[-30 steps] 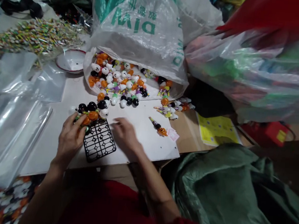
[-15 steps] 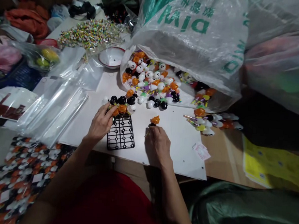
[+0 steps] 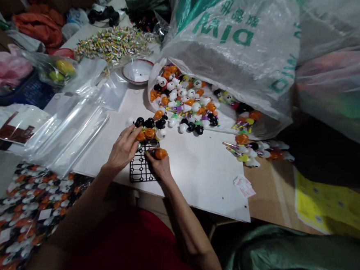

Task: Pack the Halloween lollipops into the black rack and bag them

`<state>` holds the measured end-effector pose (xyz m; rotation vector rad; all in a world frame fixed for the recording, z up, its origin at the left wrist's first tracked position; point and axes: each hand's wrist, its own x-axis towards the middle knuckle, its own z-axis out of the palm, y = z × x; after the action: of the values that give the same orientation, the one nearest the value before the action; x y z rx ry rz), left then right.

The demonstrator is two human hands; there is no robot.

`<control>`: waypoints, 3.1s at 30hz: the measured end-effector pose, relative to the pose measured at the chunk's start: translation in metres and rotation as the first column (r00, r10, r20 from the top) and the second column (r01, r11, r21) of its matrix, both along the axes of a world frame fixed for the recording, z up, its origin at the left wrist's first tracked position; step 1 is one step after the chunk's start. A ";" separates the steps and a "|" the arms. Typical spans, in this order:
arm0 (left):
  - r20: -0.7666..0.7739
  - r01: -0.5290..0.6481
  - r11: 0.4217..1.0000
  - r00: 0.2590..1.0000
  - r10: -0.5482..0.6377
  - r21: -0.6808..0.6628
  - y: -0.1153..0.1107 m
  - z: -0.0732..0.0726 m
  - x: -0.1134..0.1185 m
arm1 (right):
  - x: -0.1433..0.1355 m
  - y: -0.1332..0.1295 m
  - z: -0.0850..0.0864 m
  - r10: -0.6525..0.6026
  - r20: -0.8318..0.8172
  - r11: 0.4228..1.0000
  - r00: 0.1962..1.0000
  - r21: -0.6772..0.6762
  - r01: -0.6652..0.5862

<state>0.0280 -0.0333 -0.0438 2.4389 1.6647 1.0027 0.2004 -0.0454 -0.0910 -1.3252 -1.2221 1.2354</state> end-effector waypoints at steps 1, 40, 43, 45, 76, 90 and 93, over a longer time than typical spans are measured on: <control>-0.003 0.008 1.000 1.000 -0.008 0.002 0.000 0.000 0.000 | -0.005 0.003 -0.004 -0.002 0.002 1.000 1.000 -0.006 0.002; -0.176 0.068 0.992 0.981 -0.087 -0.110 0.013 0.027 0.013 | 0.107 0.028 0.036 0.235 0.889 0.785 0.394 0.066 -0.616; -0.153 0.064 0.994 0.985 -0.077 -0.090 0.015 0.025 0.016 | 0.065 0.001 0.028 0.240 0.864 0.859 0.443 0.024 -0.511; -0.135 0.080 0.994 0.987 -0.090 -0.073 0.013 0.026 0.015 | 0.046 0.000 0.025 0.230 0.843 0.903 0.487 0.001 -0.429; -0.275 0.018 1.000 0.961 -0.012 0.017 0.007 0.009 0.029 | 0.083 0.081 0.014 -0.029 0.947 0.883 0.319 0.174 -0.436; -0.270 0.034 0.998 0.963 -0.020 0.048 0.006 0.009 0.027 | 0.069 0.028 0.016 0.003 0.357 0.997 0.934 -0.075 0.025; -0.309 0.032 0.996 0.951 -0.005 0.083 0.005 0.011 0.025 | 0.042 0.016 0.006 0.022 0.006 1.000 1.000 -0.018 -0.022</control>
<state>0.0534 -0.0282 -0.0332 2.7849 1.7074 0.7343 0.2421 -0.0295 -0.0853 -1.3320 -1.2356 1.2613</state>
